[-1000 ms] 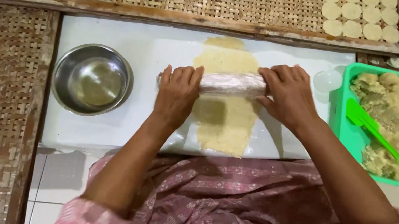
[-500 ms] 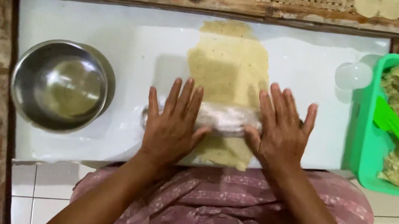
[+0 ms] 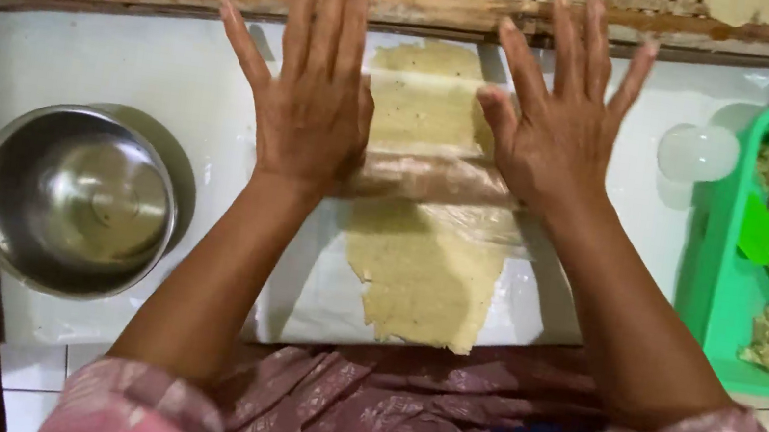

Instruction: Rolling out a sheet of dough and cutting it into circular shapes using a small plastic mold.

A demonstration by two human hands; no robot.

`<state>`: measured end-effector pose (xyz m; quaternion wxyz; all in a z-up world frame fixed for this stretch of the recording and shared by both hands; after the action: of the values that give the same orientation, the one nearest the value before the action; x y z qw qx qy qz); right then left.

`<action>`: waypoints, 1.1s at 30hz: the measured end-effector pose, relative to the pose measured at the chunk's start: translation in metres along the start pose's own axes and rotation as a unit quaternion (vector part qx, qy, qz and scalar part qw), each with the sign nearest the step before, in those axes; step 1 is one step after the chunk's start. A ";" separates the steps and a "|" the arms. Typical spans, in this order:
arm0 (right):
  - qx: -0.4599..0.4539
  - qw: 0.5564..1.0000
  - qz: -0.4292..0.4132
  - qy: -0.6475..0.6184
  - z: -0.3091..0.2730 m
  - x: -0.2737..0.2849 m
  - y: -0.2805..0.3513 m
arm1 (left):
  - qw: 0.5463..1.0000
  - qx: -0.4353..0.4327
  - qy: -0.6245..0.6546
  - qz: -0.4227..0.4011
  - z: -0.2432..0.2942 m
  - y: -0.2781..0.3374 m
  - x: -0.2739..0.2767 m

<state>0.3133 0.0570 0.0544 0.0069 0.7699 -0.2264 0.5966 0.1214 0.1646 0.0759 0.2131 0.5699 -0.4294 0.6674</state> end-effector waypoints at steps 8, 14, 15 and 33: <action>-0.002 0.999 -0.008 0.043 -0.005 -0.003 0.063 | 0.996 0.036 0.040 -0.068 0.019 0.068 -0.034; 0.018 0.998 -0.024 0.064 -0.010 0.007 0.131 | 0.969 0.037 0.065 -0.235 0.059 0.130 -0.015; 0.034 0.996 -0.017 0.087 -0.011 0.009 0.146 | 0.957 0.027 0.059 -0.283 0.068 0.142 -0.018; 0.068 0.995 -0.053 0.045 -0.002 0.028 0.239 | 0.988 -0.148 0.036 0.018 0.078 0.219 -0.016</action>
<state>0.2316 -0.1665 0.0183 -0.0032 0.7521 -0.1435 0.6432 0.0015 -0.0142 -0.0125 0.2985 0.4998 -0.5259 0.6201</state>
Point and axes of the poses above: each hand's wrist, its own y-axis away from the middle knuckle, its own x-axis out of the back of the hand, z = x × y, the point moved 5 cm from there along -y, towards the middle knuckle, and after that the axes turned 7 degrees about -x, right-handed, at the moved point
